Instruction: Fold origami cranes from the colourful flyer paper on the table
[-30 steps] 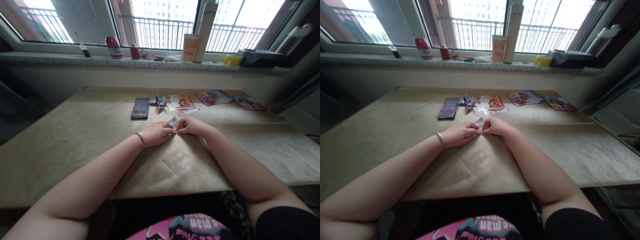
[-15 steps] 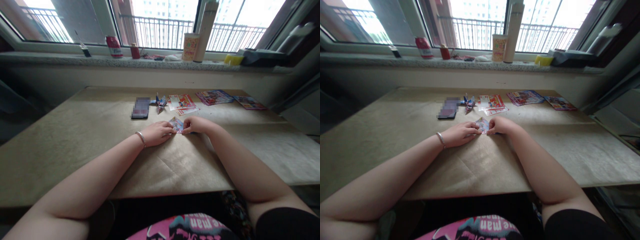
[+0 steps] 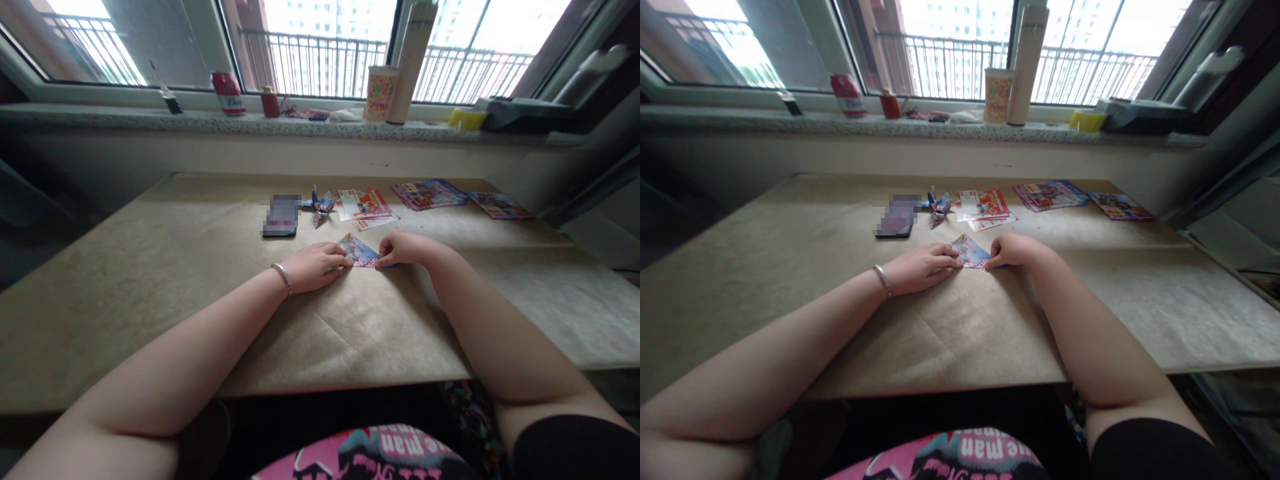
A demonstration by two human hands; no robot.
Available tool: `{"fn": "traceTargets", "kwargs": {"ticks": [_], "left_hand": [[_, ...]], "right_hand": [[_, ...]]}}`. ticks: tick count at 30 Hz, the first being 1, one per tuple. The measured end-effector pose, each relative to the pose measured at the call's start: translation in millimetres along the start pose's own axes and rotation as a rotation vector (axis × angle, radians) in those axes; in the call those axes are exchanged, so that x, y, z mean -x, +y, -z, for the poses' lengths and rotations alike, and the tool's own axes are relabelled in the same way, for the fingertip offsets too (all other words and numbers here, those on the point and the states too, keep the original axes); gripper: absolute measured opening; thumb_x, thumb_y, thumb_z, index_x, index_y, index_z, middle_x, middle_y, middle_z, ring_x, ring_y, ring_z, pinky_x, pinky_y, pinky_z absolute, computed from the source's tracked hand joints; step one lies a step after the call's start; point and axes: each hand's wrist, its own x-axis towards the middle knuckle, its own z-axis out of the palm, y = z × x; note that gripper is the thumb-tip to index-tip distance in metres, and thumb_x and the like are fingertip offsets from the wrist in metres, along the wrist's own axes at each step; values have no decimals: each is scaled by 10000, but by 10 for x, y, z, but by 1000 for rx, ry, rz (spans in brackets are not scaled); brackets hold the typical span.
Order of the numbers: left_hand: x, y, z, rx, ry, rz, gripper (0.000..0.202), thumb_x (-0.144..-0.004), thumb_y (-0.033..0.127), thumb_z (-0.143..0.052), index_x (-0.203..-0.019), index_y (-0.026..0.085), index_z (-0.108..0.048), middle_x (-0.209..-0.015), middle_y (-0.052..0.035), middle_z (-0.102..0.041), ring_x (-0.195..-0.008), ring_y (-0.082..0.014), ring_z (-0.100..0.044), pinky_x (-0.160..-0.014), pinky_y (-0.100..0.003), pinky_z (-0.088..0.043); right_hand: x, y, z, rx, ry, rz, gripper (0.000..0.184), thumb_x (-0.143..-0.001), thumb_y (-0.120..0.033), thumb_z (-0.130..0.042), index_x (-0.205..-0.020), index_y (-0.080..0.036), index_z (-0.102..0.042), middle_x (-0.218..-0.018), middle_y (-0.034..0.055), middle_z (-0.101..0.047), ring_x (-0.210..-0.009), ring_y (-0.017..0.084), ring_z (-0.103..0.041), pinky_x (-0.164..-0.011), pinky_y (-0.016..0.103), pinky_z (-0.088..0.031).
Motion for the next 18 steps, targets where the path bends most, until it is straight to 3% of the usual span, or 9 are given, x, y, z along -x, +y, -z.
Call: {"fn": "traceTargets", "kwargs": {"ticks": [13,18], "left_hand": [[-1,-10,1,5,-4,-11,307,-925,251,-508,-1197,234,-650,-1256,-96,-603,-1184,-225,-557,-1032,-379,-451],[0,0,12,-15,-13,-3,310,-929,254,-506,-1203,237,-649,-1265,-90,-601,-1184,-230,-557,-1027,-378,-454]], "right_hand": [[78,212,149,56,-78,-81,189,-626,-412,-802,-631,-234,-736,-612,10,-679,-594,151,-571,-538,273,-365],[56,301,143,31,-63,-49,260,-542,-461,-842,-617,-234,-738,-597,10,-680,-552,145,-565,-517,270,-373]]}}
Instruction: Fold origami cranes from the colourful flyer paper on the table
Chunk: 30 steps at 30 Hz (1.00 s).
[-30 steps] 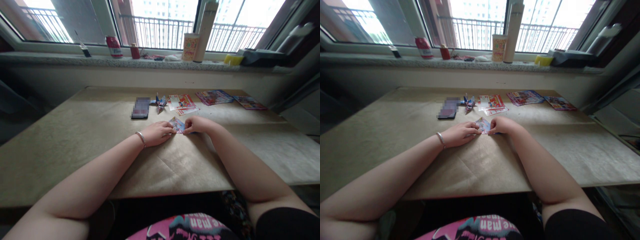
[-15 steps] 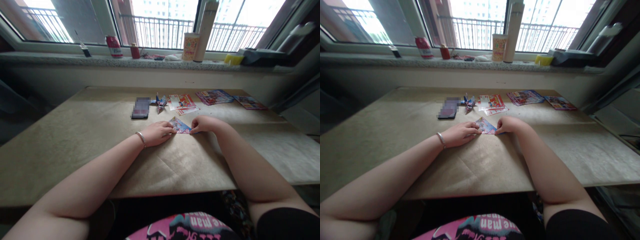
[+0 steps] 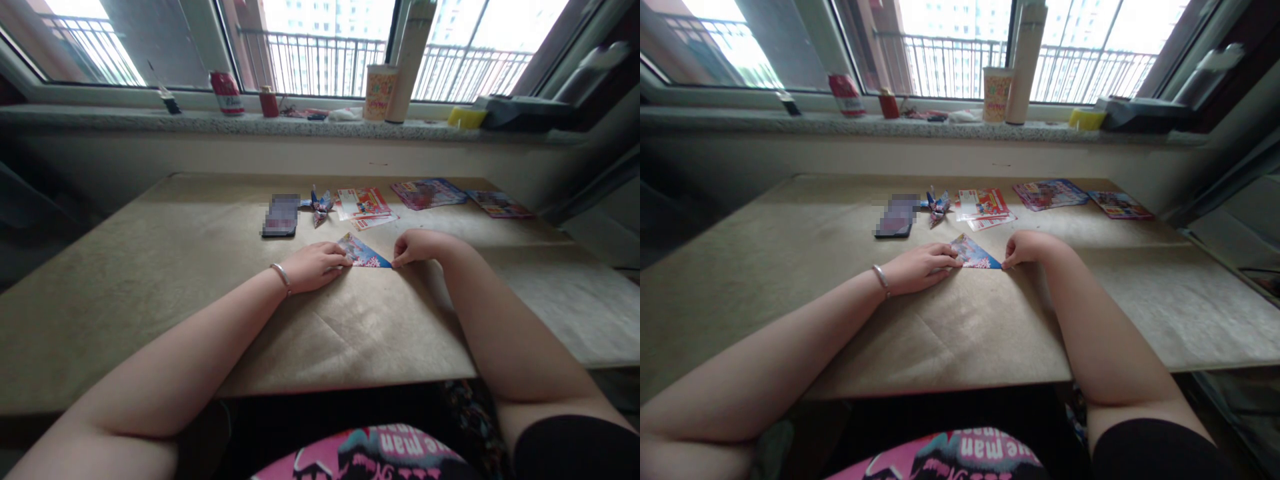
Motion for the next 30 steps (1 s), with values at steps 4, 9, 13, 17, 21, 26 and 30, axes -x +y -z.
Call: {"fn": "traceTargets", "kwargs": {"ticks": [4,9,13,17,21,26,30], "left_hand": [[0,5,1,-14,-6,1,318,-934,258,-495,-1213,232,-646,-1274,-85,-598,-1185,-229,-555,-1031,-372,-450],[7,-1,-2,-26,6,-13,317,-943,267,-483,-1211,236,-648,-1276,-82,-601,-1179,-223,-558,-1024,-368,-451],[14,13,4,-75,4,-9,334,-957,312,-472,-1244,251,-632,-1290,-79,-597,-1181,-236,-556,-1009,-386,-454],[4,79,6,-156,12,6,357,-953,373,-493,-1274,271,-608,-1284,-76,-603,-1165,-252,-560,-988,-409,-445],[-28,171,-15,-234,36,79,350,-954,406,-484,-1263,298,-605,-1234,-54,-631,-1129,-254,-576,-974,-430,-414],[-53,204,-36,-260,43,118,359,-954,401,-473,-1266,272,-593,-1262,-58,-614,-1171,-248,-549,-1055,-457,-337],[-54,167,-27,-258,14,90,364,-956,372,-456,-1288,276,-572,-1318,-57,-582,-1198,-261,-526,-1090,-495,-293]], "right_hand": [[9,13,9,-12,-18,-21,172,-583,-380,-827,-631,-238,-743,-615,7,-689,-583,152,-572,-536,275,-378],[27,46,39,-72,-71,0,66,-643,-278,-773,-687,-235,-748,-665,0,-698,-636,157,-581,-579,273,-393],[13,24,30,-164,113,3,83,-721,-277,-699,-742,-201,-726,-715,20,-696,-650,149,-580,-601,266,-407],[10,-156,-48,-255,273,191,145,-766,-299,-661,-837,-181,-707,-744,13,-664,-647,122,-540,-590,237,-389],[4,-392,-190,-198,243,397,194,-765,-259,-667,-941,-194,-716,-780,0,-655,-666,116,-528,-603,222,-375],[-57,-511,-349,-91,355,479,149,-796,-189,-610,-876,-181,-736,-802,30,-641,-690,125,-530,-650,235,-374],[-100,-502,-418,-147,398,460,126,-789,-211,-619,-856,-172,-719,-764,20,-624,-676,126,-529,-638,234,-374]]}}
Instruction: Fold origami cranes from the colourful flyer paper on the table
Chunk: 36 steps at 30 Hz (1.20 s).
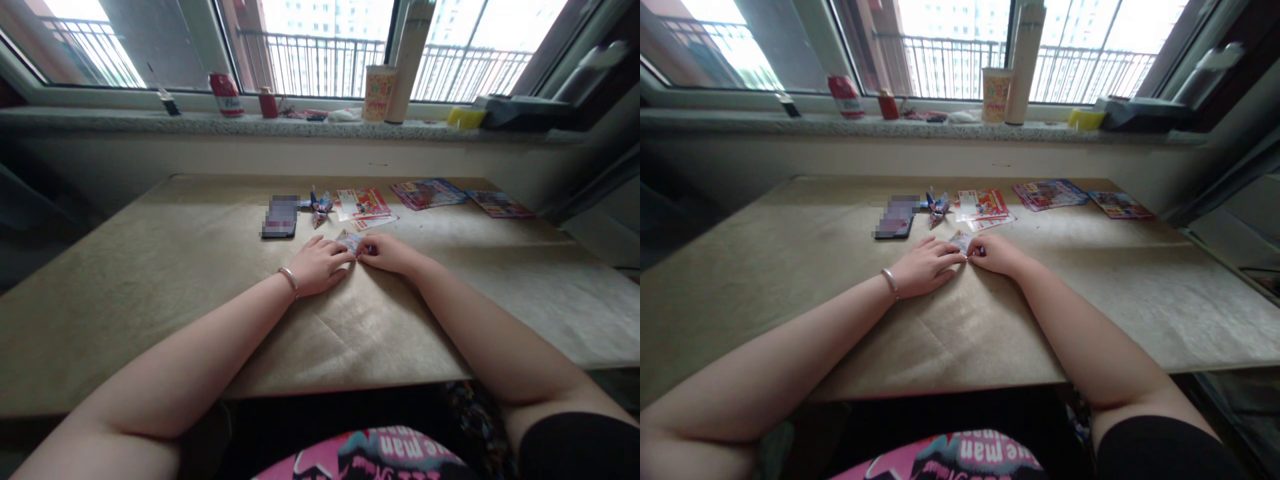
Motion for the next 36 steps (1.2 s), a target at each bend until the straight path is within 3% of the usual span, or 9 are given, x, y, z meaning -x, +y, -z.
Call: {"fn": "traceTargets", "kwargs": {"ticks": [20,26,36], "left_hand": [[51,-102,27,42,-28,-40,346,-952,311,-449,-1272,292,-581,-1393,-32,-558,-1309,-259,-466,-1150,-559,-213],[54,-143,37,66,10,-57,333,-960,250,-396,-1178,280,-647,-1311,-9,-628,-1262,-212,-520,-1171,-515,-214],[69,-164,100,60,30,-34,300,-919,239,-461,-1094,293,-699,-1259,11,-662,-1267,-225,-518,-1180,-532,-169]], "right_hand": [[-21,68,-46,-80,-18,-35,122,-781,-253,-627,-844,-173,-695,-725,-5,-592,-635,109,-469,-613,232,-342],[-28,82,-56,-85,-28,-60,123,-769,-255,-638,-844,-174,-694,-711,-12,-578,-615,103,-454,-600,230,-330],[-14,41,-25,-86,-52,-92,143,-779,-245,-632,-880,-185,-715,-698,-15,-581,-607,102,-449,-599,234,-321]]}}
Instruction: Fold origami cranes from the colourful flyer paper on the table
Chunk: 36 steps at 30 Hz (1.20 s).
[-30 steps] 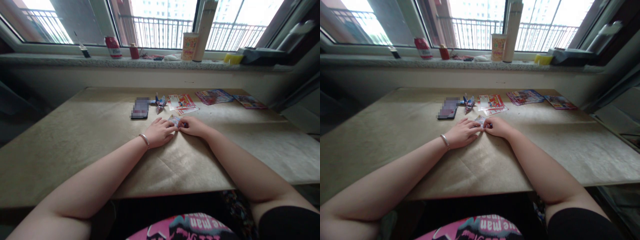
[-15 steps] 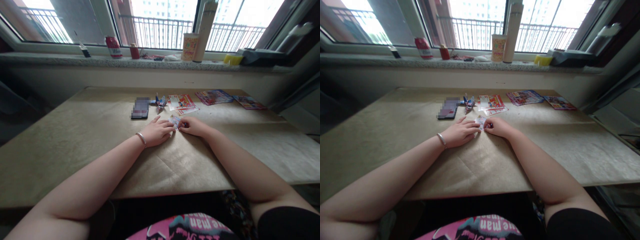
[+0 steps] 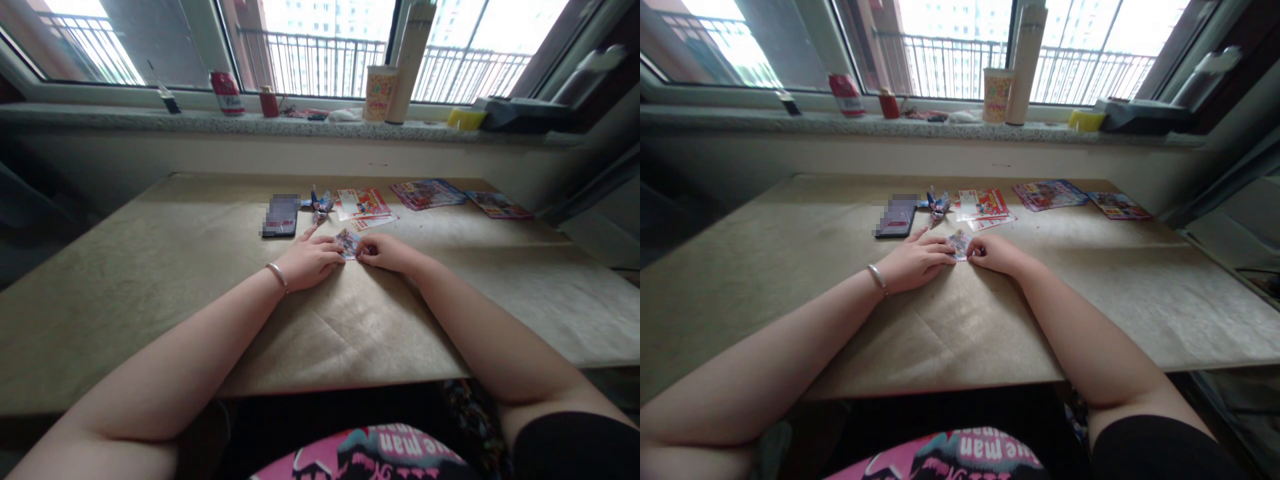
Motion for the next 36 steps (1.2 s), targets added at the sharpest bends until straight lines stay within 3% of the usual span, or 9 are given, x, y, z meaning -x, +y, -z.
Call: {"fn": "traceTargets", "kwargs": {"ticks": [5,8,13,23,36], "left_hand": [[21,-38,1,23,-42,38,319,-953,315,-435,-1162,314,-676,-1313,-1,-628,-1281,-239,-499,-1155,-556,-207],[9,-36,-56,43,-89,52,379,-965,397,-431,-1301,314,-586,-1415,-30,-544,-1323,-265,-450,-1128,-555,-269],[-22,32,-124,11,-74,82,420,-962,434,-440,-1343,293,-549,-1434,-43,-521,-1327,-282,-427,-1152,-562,-220],[-35,58,-117,2,6,112,357,-960,406,-444,-1249,299,-624,-1351,-14,-598,-1296,-247,-476,-1183,-576,-100],[-8,61,-28,-37,35,171,283,-927,354,-476,-1034,341,-739,-1197,13,-694,-1183,-251,-563,-1157,-623,-128]], "right_hand": [[29,-19,25,65,10,23,188,-796,-242,-629,-950,-209,-732,-764,6,-620,-625,112,-494,-609,233,-364],[45,-62,37,201,68,146,223,-834,-216,-585,-984,-237,-749,-910,48,-661,-778,155,-573,-718,261,-418],[48,-141,44,429,120,263,295,-885,-169,-512,-1018,-251,-761,-1000,68,-707,-973,214,-597,-855,311,-418],[66,-170,58,463,81,218,285,-880,-206,-530,-1017,-269,-771,-1041,40,-717,-962,200,-634,-801,287,-441],[74,-174,60,434,74,203,271,-871,-201,-552,-1000,-283,-775,-1061,31,-718,-970,195,-637,-795,293,-453]]}}
